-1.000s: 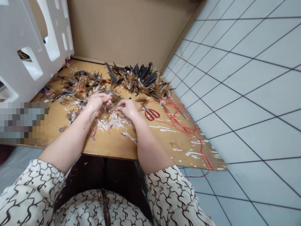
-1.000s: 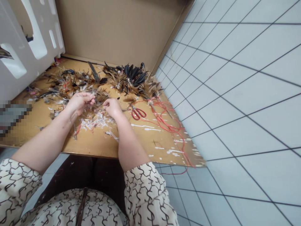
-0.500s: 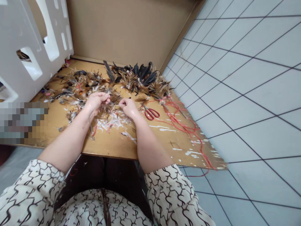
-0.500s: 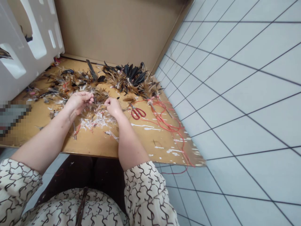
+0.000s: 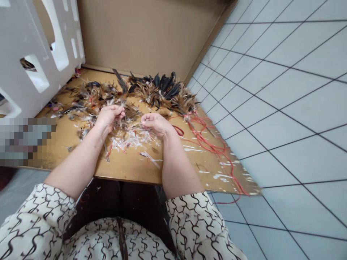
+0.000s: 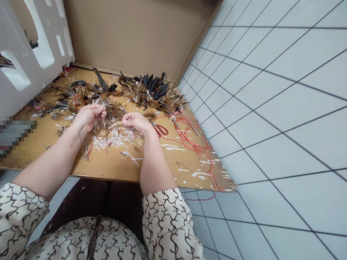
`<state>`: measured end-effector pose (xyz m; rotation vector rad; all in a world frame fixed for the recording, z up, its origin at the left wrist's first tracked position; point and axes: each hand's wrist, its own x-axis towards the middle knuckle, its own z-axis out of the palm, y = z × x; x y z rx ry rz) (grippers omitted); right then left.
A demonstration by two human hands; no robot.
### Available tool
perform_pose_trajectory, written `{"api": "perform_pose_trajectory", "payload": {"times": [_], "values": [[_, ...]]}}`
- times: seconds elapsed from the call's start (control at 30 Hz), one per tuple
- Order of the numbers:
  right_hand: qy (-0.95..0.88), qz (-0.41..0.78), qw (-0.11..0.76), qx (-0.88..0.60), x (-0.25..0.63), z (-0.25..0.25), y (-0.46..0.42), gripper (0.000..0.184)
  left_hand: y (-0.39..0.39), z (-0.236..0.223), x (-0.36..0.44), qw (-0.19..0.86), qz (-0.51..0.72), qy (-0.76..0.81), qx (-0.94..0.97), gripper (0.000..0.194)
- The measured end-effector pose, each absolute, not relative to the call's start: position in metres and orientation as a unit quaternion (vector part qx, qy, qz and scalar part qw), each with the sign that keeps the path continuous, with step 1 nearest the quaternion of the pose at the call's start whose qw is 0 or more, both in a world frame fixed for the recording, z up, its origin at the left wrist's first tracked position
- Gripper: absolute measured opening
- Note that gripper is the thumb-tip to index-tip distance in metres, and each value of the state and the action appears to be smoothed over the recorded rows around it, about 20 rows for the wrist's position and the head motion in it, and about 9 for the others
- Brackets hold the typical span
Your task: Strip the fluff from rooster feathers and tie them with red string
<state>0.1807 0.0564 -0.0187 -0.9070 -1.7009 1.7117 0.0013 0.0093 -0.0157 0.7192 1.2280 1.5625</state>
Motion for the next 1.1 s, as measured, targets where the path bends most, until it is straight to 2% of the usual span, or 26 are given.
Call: {"api": "perform_pose_trajectory", "payload": {"times": [0.1, 0.17, 0.23, 0.33, 0.57, 0.67, 0.8, 0.9, 1.1], "values": [[-0.676, 0.622, 0.221, -0.328, 0.185, -0.015, 0.053, 0.017, 0.009, -0.016, 0.001, 0.494, 0.643, 0.503, 0.298, 0.012], [-0.691, 0.584, 0.23, -0.358, 0.184, -0.017, 0.053, 0.014, 0.008, -0.016, 0.002, 0.493, 0.646, 0.501, 0.298, 0.013], [-0.705, 0.515, 0.259, -0.412, 0.178, -0.021, 0.054, 0.007, 0.007, -0.015, 0.003, 0.492, 0.648, 0.5, 0.295, 0.012], [-0.747, 0.376, 0.271, -0.476, 0.166, -0.029, 0.056, 0.013, 0.006, -0.014, 0.005, 0.494, 0.648, 0.502, 0.289, 0.013], [-0.853, 0.17, 0.158, -0.467, 0.154, -0.036, 0.056, 0.015, 0.006, -0.014, 0.008, 0.501, 0.645, 0.498, 0.293, 0.014], [-0.858, 0.139, 0.145, -0.474, 0.155, -0.035, 0.056, 0.015, 0.006, -0.015, 0.008, 0.493, 0.643, 0.503, 0.301, 0.014], [-0.846, 0.122, 0.201, -0.479, 0.155, -0.032, 0.057, 0.015, 0.007, -0.015, 0.009, 0.462, 0.638, 0.521, 0.33, 0.017], [-0.852, 0.114, 0.219, -0.461, 0.154, -0.028, 0.053, 0.017, 0.008, -0.018, 0.011, 0.396, 0.625, 0.544, 0.396, 0.018], [-0.875, 0.12, 0.19, -0.429, 0.149, -0.022, 0.044, 0.017, 0.01, -0.031, 0.01, 0.267, 0.557, 0.586, 0.524, 0.015]]}}
